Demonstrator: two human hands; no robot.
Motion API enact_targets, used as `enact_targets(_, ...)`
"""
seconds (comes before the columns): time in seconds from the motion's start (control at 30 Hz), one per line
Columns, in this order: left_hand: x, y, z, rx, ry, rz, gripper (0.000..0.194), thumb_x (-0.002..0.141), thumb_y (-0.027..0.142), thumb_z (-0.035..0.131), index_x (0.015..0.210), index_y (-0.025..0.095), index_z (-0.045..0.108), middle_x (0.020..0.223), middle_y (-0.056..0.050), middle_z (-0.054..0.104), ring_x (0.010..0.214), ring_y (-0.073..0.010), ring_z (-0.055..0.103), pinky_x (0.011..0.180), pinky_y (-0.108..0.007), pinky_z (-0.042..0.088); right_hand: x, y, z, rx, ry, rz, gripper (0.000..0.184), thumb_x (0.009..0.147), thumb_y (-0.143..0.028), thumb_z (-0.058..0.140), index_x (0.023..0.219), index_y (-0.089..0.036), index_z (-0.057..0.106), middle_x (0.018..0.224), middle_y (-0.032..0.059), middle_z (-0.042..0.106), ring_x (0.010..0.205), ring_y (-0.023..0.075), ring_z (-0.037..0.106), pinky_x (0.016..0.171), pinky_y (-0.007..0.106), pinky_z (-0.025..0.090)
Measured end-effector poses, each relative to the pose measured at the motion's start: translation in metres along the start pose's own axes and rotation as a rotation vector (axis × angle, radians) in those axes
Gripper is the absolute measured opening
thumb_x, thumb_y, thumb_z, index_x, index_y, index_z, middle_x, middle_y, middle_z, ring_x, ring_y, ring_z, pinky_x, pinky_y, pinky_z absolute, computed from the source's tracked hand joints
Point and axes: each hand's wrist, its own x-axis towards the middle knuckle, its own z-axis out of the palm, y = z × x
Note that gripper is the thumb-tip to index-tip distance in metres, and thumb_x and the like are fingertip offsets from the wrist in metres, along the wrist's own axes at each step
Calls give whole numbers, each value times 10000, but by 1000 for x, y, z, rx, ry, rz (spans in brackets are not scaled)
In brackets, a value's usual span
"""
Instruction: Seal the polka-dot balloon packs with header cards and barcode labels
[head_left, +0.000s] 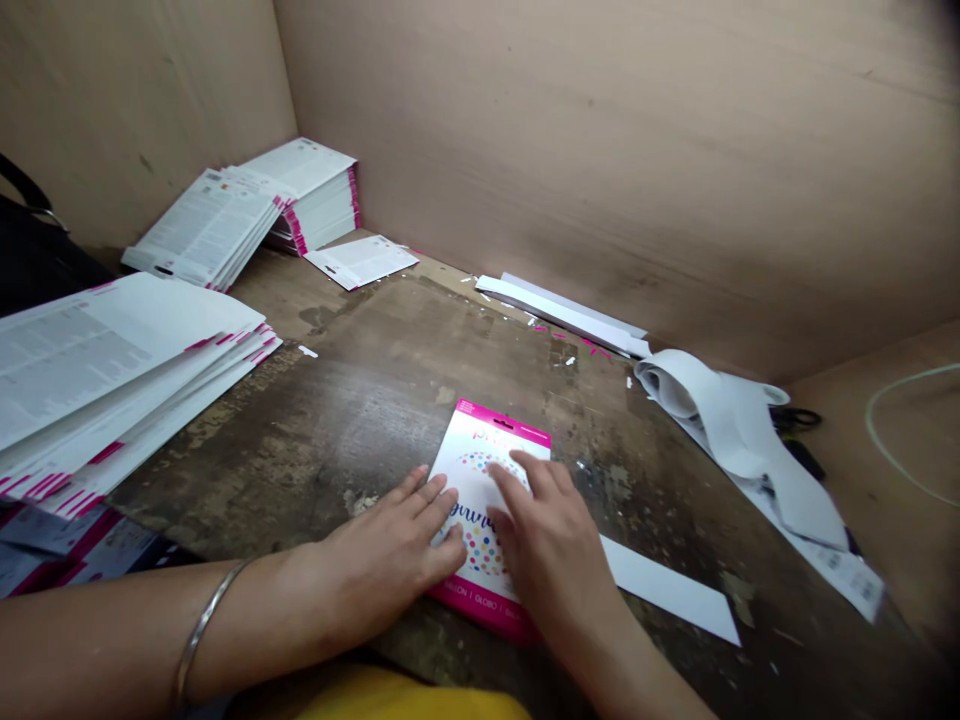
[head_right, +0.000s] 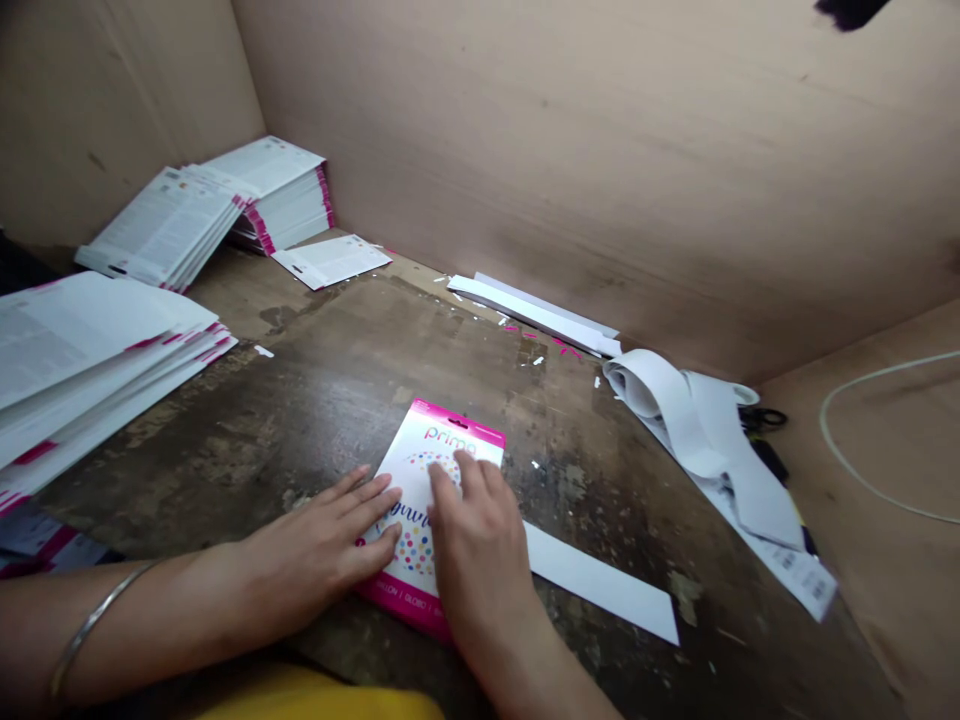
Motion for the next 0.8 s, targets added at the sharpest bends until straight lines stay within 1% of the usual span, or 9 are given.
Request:
enact_targets(0.1, 2, -1, -2, -30, -4, 7, 255, 868, 140, 484, 1108, 127, 568, 1266, -221, 531, 1232, -333, 456, 1044, -498, 326, -24, -3, 15, -23, 72, -145, 297, 839, -116, 551, 1126, -145, 620, 1192, 139, 596, 1013, 273, 513, 888, 400, 451)
enact_targets(0.17, 5, -5, -7, -117, -2, -14, 249, 869, 140, 464, 1086, 118, 585, 1243, -215, 549, 1200, -327, 487, 1015, -493, 362, -35, -2, 26, -41, 123, -154, 302, 847, -124, 542, 1139, -123, 623, 1196, 157, 601, 990, 278, 531, 875, 418, 473)
enact_targets(0.23, 10, -13, -15, -304, 8, -124, 247, 863, 184, 477, 1070, 130, 599, 1167, -177, 604, 1113, -301, 553, 960, -459, 422, -39, -1, 34, -63, 153, -146, 325, 845, -122, 542, 1161, -113, 616, 1226, 168, 585, 989, 288, 538, 868, 441, 485)
enact_targets(0.4, 26, -34, -39, -1111, 113, -895, 497, 766, 293, 628, 1221, 131, 514, 1096, -139, 634, 955, -244, 625, 786, -353, 517, -38, -2, 40, -60, 172, -120, 346, 825, -100, 541, 1161, -100, 622, 1236, 169, 583, 983, 302, 551, 833, 450, 518)
enact_targets(0.5, 36, -39, -45, -1538, 123, -1158, 561, 692, 275, 723, 1185, 104, 520, 1015, -142, 668, 878, -217, 654, 711, -292, 522, -38, -2, 41, -29, 203, -100, 332, 838, -111, 520, 1151, -106, 630, 1241, 166, 581, 994, 302, 556, 847, 458, 517)
enact_targets(0.6, 49, -37, -44, -1583, 111, -1231, 383, 610, 281, 793, 907, 100, 631, 728, -86, 692, 612, -166, 642, 557, -229, 490, -40, -3, 41, 2, 230, -82, 326, 844, -112, 507, 1143, -116, 637, 1227, 157, 593, 980, 298, 566, 849, 460, 519)
enact_targets(0.67, 60, -33, -41, -1532, 17, -1190, 318, 579, 304, 806, 753, 97, 639, 606, -71, 667, 505, -163, 606, 468, -221, 451, -41, -5, 42, 27, 238, -64, 328, 840, -106, 513, 1142, -125, 638, 1218, 143, 602, 983, 297, 566, 857, 460, 517)
enact_targets(0.73, 70, -25, -36, -1508, -30, -1125, 340, 582, 315, 796, 790, 97, 637, 646, -84, 686, 530, -204, 631, 473, -255, 471, -43, -6, 41, 57, 246, -46, 328, 839, -106, 522, 1146, -129, 635, 1220, 140, 602, 996, 296, 560, 872, 458, 511)
enact_targets(0.8, 76, -16, -31, -1545, 32, -1086, 411, 618, 299, 769, 945, 114, 602, 790, -103, 713, 629, -248, 670, 549, -317, 521, -44, -6, 38, 115, 252, -36, 322, 848, -106, 512, 1145, -136, 633, 1217, 138, 603, 999, 284, 558, 883, 447, 506)
